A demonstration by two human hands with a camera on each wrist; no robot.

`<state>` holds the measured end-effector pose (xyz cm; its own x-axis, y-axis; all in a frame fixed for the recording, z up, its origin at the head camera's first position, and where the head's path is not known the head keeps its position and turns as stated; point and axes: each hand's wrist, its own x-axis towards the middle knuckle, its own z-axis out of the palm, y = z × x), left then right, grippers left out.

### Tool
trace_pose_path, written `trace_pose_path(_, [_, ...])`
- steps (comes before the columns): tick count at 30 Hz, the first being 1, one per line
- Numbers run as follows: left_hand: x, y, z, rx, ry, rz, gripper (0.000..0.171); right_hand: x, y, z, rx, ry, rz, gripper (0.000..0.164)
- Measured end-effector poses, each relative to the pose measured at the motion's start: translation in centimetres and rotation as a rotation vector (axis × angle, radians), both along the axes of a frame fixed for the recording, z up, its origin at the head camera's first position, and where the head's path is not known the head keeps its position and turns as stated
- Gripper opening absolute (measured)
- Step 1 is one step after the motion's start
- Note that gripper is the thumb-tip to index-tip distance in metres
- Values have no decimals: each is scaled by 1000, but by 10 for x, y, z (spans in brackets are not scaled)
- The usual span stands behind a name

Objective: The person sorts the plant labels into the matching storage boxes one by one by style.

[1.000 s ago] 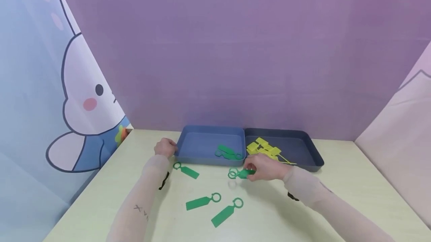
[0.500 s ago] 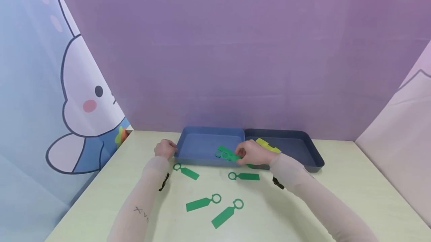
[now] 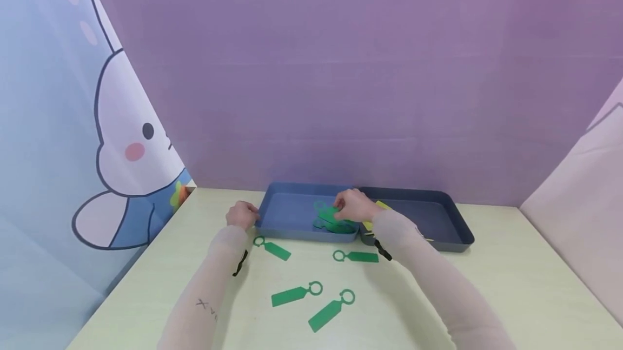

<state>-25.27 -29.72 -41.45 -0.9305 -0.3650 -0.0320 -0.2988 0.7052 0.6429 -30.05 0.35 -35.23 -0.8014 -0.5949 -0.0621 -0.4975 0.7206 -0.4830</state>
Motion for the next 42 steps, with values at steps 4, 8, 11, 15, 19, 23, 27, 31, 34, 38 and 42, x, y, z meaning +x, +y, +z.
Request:
trace_pose_path(4, [1,-2,0,4,2,6,21,-5,-8,-4,-3,-8,-24,22])
trace_pose_path(8, [1,-2,0,-2,11,6,21,-10,-13,-9,-1,3,-54,26])
trace_pose_path(11, [-1,-2,-1,-3,14,0,21,-15,-13,-16,4,21,-85,31])
trace_pose_path(15, [-4,-1,-3,10,12,10,22,-24,-12,-27,13,42,-107,36])
trace_pose_path(19, [-6,-1,-5,18,16,18,21,-31,-13,-35,20,61,-107,37])
trace_pose_path(23, [-6,-1,-5,15,14,22,20,-35,-15,-41,34,98,-98,34])
trace_pose_path(27, [-5,-2,-4,20,11,37,20,-39,-17,-48,86,127,-69,21])
trace_pose_path(31, [-3,-1,-3,14,12,33,20,-39,-17,-54,123,132,-66,19])
trace_pose_path(34, [-2,-1,-3,10,12,32,20,-38,-18,-56,153,160,-82,21])
trace_pose_path(38, [-1,0,-3,7,15,37,20,-36,-18,-58,198,197,-70,19])
trace_pose_path(42, [-1,1,-3,12,18,39,19,-35,-18,-60,217,219,-67,15])
